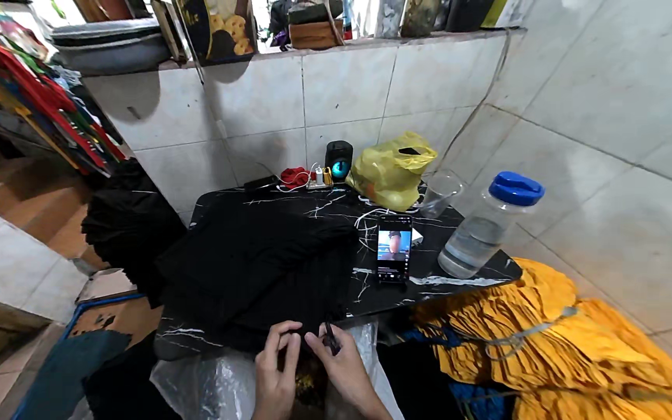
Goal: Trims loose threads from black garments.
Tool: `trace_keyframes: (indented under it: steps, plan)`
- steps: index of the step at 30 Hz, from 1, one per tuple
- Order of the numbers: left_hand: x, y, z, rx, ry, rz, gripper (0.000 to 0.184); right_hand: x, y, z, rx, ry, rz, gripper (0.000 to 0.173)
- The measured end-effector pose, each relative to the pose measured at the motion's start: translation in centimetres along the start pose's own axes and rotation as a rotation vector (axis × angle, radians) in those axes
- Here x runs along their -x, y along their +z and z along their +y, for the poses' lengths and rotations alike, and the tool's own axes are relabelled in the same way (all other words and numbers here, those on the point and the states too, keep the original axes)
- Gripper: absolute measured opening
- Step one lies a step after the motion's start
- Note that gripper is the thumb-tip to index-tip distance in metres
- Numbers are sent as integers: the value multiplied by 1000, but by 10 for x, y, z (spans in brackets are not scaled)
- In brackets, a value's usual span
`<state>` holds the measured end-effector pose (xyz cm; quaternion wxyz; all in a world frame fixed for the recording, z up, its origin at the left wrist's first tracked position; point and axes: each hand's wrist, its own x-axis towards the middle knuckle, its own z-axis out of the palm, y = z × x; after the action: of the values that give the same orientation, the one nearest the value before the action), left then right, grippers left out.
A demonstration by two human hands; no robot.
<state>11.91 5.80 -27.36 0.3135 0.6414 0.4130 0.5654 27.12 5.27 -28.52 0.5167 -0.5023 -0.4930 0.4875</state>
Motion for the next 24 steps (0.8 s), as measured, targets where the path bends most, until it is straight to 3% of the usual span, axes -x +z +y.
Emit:
trace_keyframes:
  steps: [9,13,15,20,24]
  plan:
    - [9,21,0,76,118,179,9,12,-17,-13,101,-76,-109,15]
    - [6,25,4,108,76,144,22,15,-14,-11,106,-94,-70,27]
    - [6,26,1,94,90,121,19,13,-14,-11,122,-75,-27,31]
    - [8,24,0,133,52,58,9,11,-16,-14,37,-85,-54,22]
    - [3,23,6,135,29,139,9,15,-11,-16,87,-99,-44,23]
